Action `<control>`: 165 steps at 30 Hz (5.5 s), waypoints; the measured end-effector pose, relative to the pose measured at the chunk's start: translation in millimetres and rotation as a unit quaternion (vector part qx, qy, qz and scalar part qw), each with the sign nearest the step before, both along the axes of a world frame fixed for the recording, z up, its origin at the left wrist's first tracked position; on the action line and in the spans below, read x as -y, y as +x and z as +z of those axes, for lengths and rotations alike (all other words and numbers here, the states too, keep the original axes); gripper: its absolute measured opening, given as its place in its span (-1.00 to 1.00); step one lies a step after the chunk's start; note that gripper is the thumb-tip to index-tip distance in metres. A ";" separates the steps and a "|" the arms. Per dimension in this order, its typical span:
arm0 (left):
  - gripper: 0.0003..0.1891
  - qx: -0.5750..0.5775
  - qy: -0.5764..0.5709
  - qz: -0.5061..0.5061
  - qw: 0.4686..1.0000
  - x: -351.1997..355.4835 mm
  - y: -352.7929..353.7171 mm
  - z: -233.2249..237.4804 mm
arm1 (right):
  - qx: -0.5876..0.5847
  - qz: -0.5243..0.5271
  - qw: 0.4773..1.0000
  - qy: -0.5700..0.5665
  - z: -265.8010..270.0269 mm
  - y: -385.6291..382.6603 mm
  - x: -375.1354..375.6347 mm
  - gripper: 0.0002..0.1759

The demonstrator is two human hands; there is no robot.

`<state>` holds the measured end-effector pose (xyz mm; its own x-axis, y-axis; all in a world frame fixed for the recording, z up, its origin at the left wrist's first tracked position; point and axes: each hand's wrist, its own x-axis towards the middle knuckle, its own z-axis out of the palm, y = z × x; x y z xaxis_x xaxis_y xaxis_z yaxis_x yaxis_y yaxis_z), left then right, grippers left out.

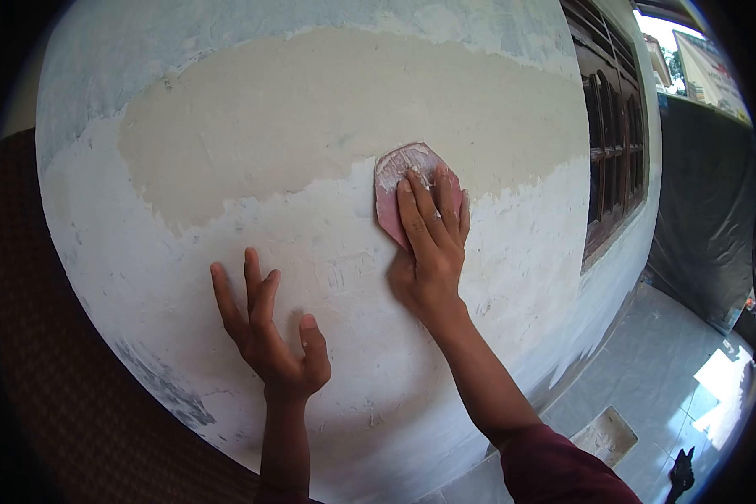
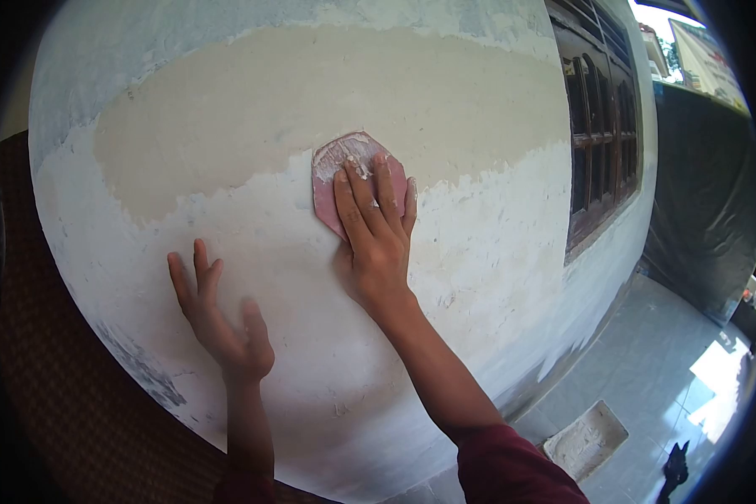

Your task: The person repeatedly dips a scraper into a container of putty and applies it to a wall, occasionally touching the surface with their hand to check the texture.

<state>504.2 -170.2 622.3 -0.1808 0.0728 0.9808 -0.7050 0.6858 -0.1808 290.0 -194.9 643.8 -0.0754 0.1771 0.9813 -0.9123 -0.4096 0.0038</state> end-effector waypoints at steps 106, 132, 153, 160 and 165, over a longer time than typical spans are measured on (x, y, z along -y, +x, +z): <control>-0.56 -0.013 -0.002 0.031 0.999 0.7 -2.0 -2.1 | -0.087 0.014 0.996 0.028 -48.6 -36.3 -16.6 -0.31; -0.56 -0.022 0.006 0.022 0.999 0.9 -3.0 -1.9 | -0.080 -0.001 0.995 -0.058 -6.4 -23.6 -25.6 -0.48; -0.56 -0.018 0.003 0.029 0.999 1.7 -3.3 -1.7 | -0.131 -0.005 0.989 -0.072 4.1 -45.8 -20.1 -0.48; -0.56 -0.029 -0.003 0.022 0.999 4.6 -2.1 -2.6 | -0.116 -0.008 0.993 -0.010 6.1 -30.3 -4.1 -0.31; -0.56 -0.032 -0.004 0.017 0.999 4.5 -3.1 -3.2 | -0.093 -0.002 0.995 0.030 -43.9 -35.9 -11.1 -0.31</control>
